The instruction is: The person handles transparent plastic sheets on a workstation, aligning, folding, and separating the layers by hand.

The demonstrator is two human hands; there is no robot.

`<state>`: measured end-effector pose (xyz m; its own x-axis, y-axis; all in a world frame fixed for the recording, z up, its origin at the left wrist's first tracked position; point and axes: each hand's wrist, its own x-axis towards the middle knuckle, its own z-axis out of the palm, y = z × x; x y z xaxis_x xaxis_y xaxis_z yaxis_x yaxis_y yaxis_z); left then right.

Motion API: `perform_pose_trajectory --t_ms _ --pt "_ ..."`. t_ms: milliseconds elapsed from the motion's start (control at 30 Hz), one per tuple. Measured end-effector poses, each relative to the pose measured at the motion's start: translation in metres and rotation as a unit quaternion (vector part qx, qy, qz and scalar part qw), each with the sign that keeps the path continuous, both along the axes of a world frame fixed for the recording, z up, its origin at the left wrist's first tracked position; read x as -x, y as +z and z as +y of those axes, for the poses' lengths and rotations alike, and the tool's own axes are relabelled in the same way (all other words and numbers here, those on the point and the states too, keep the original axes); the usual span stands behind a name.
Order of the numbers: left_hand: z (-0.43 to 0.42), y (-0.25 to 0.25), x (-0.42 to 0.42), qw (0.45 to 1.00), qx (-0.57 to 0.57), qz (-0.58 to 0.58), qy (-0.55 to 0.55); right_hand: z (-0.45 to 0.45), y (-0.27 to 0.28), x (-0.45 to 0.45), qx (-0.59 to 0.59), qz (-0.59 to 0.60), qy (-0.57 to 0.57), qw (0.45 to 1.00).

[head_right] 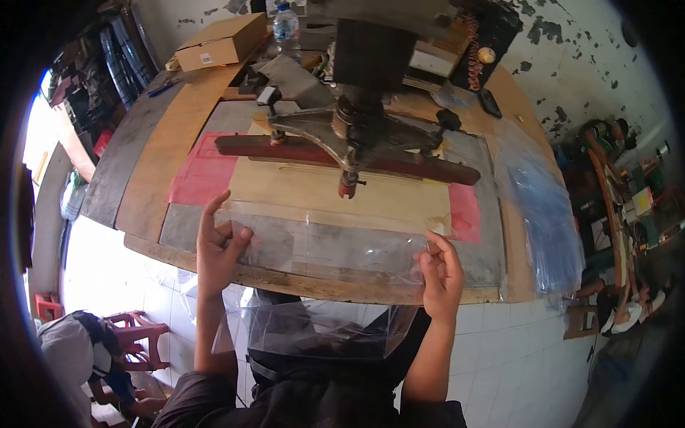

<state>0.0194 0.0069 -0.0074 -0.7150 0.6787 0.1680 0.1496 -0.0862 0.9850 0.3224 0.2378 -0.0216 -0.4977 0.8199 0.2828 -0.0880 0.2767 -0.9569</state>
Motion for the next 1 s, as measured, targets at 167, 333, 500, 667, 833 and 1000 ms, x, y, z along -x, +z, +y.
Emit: perform_pose_trajectory --t_ms 167,333,500,667,833,1000 --pt "0.006 -0.001 -0.006 0.999 -0.014 -0.022 0.025 0.001 0.002 -0.004 0.011 -0.005 0.011 1.0" --pt "0.006 -0.001 -0.006 0.999 -0.025 -0.021 0.02 0.001 0.002 -0.005 0.001 0.001 0.025 1.0" --pt "0.003 -0.006 -0.003 1.0 -0.009 -0.009 0.014 0.0 0.003 -0.006 0.033 0.021 0.068 0.997" --pt "0.002 -0.01 -0.003 1.0 -0.002 -0.013 0.016 0.001 0.006 -0.004 0.003 0.023 0.102 0.995" --pt "0.003 -0.003 -0.007 0.999 0.021 0.016 0.019 0.003 0.003 -0.009 0.008 0.02 0.118 0.993" --pt "0.003 -0.002 -0.008 0.999 0.038 0.005 0.025 0.001 0.007 -0.009 0.004 0.003 0.11 0.994"
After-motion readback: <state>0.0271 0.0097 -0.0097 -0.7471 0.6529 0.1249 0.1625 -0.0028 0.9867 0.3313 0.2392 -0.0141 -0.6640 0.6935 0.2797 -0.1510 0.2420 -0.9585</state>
